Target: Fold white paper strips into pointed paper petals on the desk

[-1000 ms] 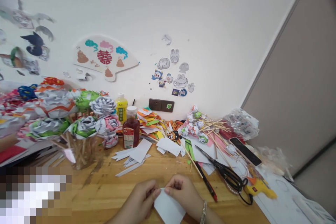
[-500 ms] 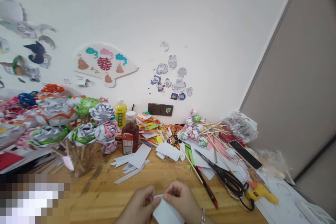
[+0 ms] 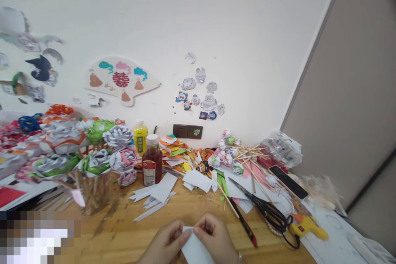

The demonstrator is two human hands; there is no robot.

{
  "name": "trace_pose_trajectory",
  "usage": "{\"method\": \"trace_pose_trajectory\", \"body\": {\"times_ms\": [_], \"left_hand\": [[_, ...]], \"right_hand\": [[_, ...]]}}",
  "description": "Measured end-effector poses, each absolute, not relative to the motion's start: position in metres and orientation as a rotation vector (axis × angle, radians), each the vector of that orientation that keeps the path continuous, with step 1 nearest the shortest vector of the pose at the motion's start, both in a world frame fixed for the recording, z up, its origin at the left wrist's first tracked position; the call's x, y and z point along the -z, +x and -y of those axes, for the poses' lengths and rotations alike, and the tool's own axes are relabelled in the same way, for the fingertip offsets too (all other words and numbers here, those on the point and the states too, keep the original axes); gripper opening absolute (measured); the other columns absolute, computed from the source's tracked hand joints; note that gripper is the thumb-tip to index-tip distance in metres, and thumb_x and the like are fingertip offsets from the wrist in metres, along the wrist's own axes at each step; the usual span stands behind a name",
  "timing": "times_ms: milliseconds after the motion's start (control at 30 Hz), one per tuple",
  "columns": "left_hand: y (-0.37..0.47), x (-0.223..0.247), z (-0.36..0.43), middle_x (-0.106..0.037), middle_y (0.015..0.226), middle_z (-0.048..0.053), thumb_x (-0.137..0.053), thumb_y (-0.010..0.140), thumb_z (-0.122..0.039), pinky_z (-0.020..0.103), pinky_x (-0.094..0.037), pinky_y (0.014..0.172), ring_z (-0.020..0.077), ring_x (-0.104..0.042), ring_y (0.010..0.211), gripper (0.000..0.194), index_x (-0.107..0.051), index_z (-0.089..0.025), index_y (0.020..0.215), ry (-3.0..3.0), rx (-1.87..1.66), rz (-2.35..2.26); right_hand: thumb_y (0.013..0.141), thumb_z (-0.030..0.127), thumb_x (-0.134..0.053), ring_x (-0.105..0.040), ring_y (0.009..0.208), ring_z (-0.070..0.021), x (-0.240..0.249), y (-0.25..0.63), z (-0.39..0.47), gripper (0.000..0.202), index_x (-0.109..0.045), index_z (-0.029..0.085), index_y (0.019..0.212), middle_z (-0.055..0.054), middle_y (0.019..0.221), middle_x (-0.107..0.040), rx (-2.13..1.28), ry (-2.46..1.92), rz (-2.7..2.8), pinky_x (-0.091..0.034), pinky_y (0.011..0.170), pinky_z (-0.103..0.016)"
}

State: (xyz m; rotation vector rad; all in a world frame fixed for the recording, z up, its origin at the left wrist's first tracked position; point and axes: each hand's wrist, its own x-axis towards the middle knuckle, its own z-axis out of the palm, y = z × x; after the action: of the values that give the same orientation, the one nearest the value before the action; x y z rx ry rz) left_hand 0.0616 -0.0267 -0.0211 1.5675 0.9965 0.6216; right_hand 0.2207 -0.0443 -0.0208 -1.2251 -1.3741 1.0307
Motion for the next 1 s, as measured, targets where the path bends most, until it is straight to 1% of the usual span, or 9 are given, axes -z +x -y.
{"method": "trace_pose_trajectory", "body": {"times_ms": [167, 333, 433, 500, 600, 700, 767, 900, 1000], "left_hand": [[0.064, 0.020, 0.025, -0.041, 0.040, -0.006, -0.028, 0.065, -0.086, 0.022, -0.032, 0.047, 0.0104, -0.038, 0.040, 0.064, -0.036, -0.023, 0.056, 1.726, -0.716, -1.077], [0.064, 0.021, 0.025, -0.041, 0.039, -0.006, -0.025, 0.062, -0.088, 0.024, -0.032, 0.047, 0.0120, -0.038, 0.040, 0.065, -0.037, -0.024, 0.056, 1.688, -0.709, -1.119], [0.063, 0.022, 0.026, -0.045, 0.043, -0.004, -0.031, 0.063, -0.086, 0.024, -0.036, 0.052, 0.0132, -0.044, 0.046, 0.064, -0.039, -0.023, 0.054, 1.661, -0.736, -1.056], [0.062, 0.021, 0.026, -0.046, 0.045, -0.004, -0.037, 0.062, -0.085, 0.023, -0.037, 0.054, 0.0132, -0.046, 0.050, 0.064, -0.040, -0.022, 0.052, 1.662, -0.794, -1.036], [0.060, 0.021, 0.024, -0.044, 0.039, -0.007, -0.037, 0.059, -0.087, 0.021, -0.029, 0.040, 0.0093, -0.037, 0.037, 0.065, -0.039, -0.022, 0.054, 1.532, -0.809, -1.056], [0.057, 0.025, 0.016, -0.046, 0.035, -0.007, -0.037, 0.055, -0.089, 0.020, -0.011, 0.030, 0.0059, -0.025, 0.024, 0.066, -0.038, -0.023, 0.058, 1.356, -0.783, -1.047], [0.055, 0.029, 0.009, -0.049, 0.035, -0.006, -0.041, 0.054, -0.088, 0.019, -0.007, 0.028, 0.0048, -0.025, 0.022, 0.065, -0.037, -0.023, 0.058, 1.279, -0.830, -1.016], [0.055, 0.033, 0.003, -0.046, 0.033, -0.008, -0.044, 0.057, -0.085, 0.017, -0.013, 0.028, 0.0050, -0.029, 0.022, 0.064, -0.041, -0.021, 0.061, 1.173, -0.909, -0.977], [0.056, 0.028, 0.008, -0.052, 0.039, -0.005, -0.044, 0.058, -0.085, 0.018, -0.020, 0.029, 0.0073, -0.039, 0.026, 0.065, -0.046, -0.020, 0.066, 1.211, -0.793, -0.922]], "right_hand": [[0.067, 0.042, -0.063, -0.045, 0.056, -0.0136, 0.021, 0.220, 0.044, 0.028, -0.056, 0.015, 0.064, 0.001, 0.058, -0.051, -1.036, -1.226, 1.321, -0.035, 0.054, -0.024], [0.069, 0.044, -0.063, -0.042, 0.054, -0.0126, 0.023, 0.217, 0.044, 0.029, -0.055, 0.016, 0.065, 0.003, 0.056, -0.046, -0.995, -1.226, 1.329, -0.033, 0.052, -0.023], [0.071, 0.047, -0.063, -0.042, 0.052, -0.0121, 0.028, 0.218, 0.041, 0.032, -0.055, 0.016, 0.068, 0.004, 0.055, -0.045, -1.039, -1.180, 1.323, -0.032, 0.051, -0.023], [0.073, 0.048, -0.062, -0.041, 0.050, -0.0115, 0.032, 0.221, 0.040, 0.032, -0.057, 0.016, 0.077, 0.005, 0.054, -0.043, -1.056, -1.132, 1.352, -0.031, 0.049, -0.022], [0.080, 0.049, -0.056, -0.043, 0.049, -0.0120, 0.033, 0.227, 0.042, 0.037, -0.056, 0.017, 0.100, 0.006, 0.054, -0.044, -0.986, -1.043, 1.426, -0.033, 0.048, -0.022], [0.086, 0.043, -0.048, -0.054, 0.060, -0.0158, 0.026, 0.233, 0.046, 0.028, -0.063, 0.020, 0.092, -0.001, 0.065, -0.058, -0.801, -0.994, 1.594, -0.043, 0.058, -0.025], [0.087, 0.036, -0.048, -0.060, 0.069, -0.0176, 0.022, 0.234, 0.049, 0.025, -0.067, 0.021, 0.082, -0.004, 0.073, -0.065, -0.692, -0.957, 1.753, -0.046, 0.067, -0.026], [0.082, 0.020, -0.052, -0.065, 0.074, -0.0190, 0.017, 0.231, 0.050, 0.020, -0.070, 0.023, 0.088, -0.005, 0.080, -0.071, -0.553, -0.922, 1.914, -0.049, 0.071, -0.026], [0.080, 0.013, -0.051, -0.066, 0.081, -0.0208, 0.014, 0.230, 0.051, 0.027, -0.069, 0.023, 0.096, -0.006, 0.088, -0.072, -0.458, -0.963, 1.925, -0.049, 0.074, -0.028]]}}
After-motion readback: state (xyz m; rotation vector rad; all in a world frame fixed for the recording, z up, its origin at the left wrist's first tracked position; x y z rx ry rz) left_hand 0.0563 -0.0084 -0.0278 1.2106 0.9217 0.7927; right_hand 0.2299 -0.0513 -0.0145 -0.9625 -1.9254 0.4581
